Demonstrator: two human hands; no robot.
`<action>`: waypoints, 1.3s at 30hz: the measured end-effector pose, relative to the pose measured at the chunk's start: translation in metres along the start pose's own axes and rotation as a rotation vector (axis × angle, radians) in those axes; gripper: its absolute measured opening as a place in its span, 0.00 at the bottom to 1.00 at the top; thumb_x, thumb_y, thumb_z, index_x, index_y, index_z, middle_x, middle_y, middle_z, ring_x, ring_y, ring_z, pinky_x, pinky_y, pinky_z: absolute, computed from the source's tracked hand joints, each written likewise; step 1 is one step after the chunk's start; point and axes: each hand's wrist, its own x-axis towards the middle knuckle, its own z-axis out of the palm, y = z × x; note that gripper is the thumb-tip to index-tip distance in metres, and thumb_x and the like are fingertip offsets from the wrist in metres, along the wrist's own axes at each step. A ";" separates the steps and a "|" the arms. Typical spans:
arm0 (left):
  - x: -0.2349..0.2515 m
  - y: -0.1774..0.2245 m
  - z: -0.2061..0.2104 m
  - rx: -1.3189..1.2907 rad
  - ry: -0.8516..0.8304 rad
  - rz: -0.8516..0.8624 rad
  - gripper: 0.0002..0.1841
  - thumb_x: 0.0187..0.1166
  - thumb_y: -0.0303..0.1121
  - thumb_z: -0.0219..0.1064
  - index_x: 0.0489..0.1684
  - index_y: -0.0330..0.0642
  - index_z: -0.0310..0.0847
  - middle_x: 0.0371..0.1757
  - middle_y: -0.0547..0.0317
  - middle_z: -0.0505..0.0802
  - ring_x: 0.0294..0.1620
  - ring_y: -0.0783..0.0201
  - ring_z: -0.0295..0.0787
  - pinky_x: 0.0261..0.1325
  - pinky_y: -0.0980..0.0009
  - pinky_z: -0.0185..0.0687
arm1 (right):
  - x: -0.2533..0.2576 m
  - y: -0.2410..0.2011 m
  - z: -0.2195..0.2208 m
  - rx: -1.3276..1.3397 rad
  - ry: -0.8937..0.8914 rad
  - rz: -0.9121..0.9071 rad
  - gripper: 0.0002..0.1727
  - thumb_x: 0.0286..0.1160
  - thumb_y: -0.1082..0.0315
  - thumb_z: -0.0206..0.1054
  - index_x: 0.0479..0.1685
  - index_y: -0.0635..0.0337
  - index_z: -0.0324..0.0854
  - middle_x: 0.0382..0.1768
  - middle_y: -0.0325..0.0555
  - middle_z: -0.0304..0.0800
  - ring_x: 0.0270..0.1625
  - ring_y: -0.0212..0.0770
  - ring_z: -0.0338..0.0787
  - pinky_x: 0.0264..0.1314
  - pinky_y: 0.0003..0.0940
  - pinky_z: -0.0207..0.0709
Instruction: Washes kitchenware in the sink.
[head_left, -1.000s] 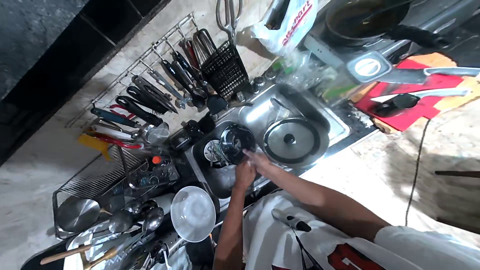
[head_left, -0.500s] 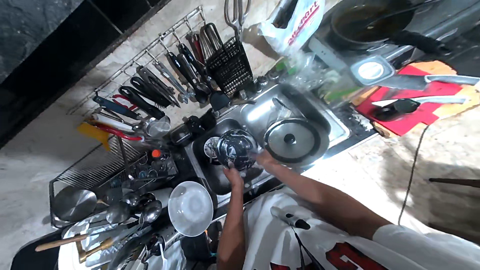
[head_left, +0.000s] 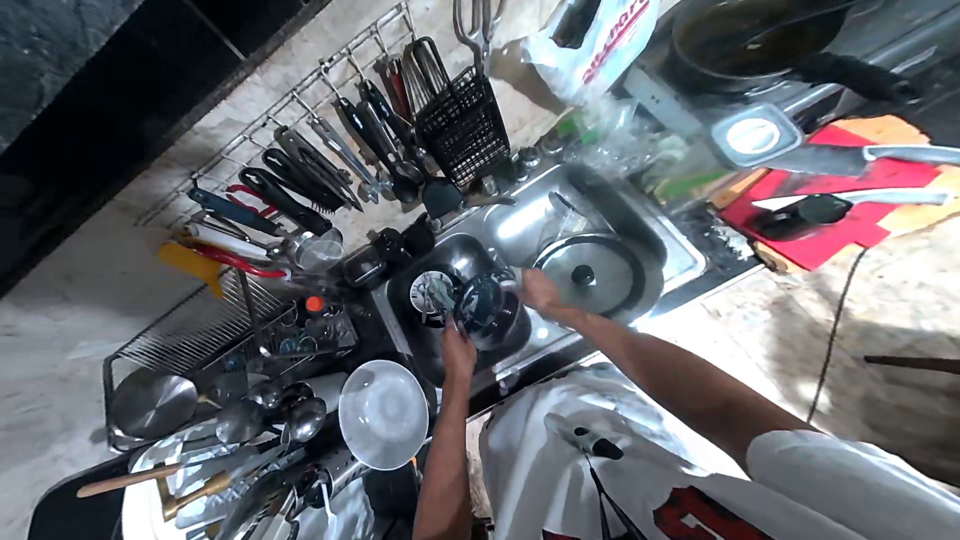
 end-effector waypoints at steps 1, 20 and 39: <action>0.001 0.011 -0.011 0.083 -0.053 0.004 0.27 0.86 0.27 0.58 0.86 0.32 0.64 0.62 0.33 0.90 0.64 0.42 0.90 0.71 0.47 0.82 | 0.001 -0.005 -0.003 -0.046 0.014 -0.045 0.19 0.81 0.56 0.69 0.58 0.64 0.86 0.51 0.65 0.92 0.58 0.66 0.91 0.63 0.67 0.81; 0.011 0.003 0.034 -0.354 -0.148 -0.127 0.28 0.96 0.43 0.43 0.92 0.41 0.57 0.81 0.36 0.78 0.81 0.44 0.75 0.82 0.46 0.69 | -0.027 0.000 0.049 -0.349 0.144 -0.277 0.21 0.85 0.73 0.56 0.75 0.63 0.78 0.79 0.67 0.73 0.80 0.68 0.75 0.79 0.63 0.73; 0.015 -0.022 0.011 -0.362 0.085 -0.102 0.27 0.96 0.41 0.42 0.87 0.36 0.66 0.82 0.40 0.78 0.85 0.51 0.72 0.88 0.52 0.62 | -0.052 -0.002 0.035 -0.308 -0.303 -0.413 0.16 0.83 0.73 0.60 0.60 0.75 0.83 0.68 0.72 0.83 0.73 0.71 0.81 0.78 0.67 0.71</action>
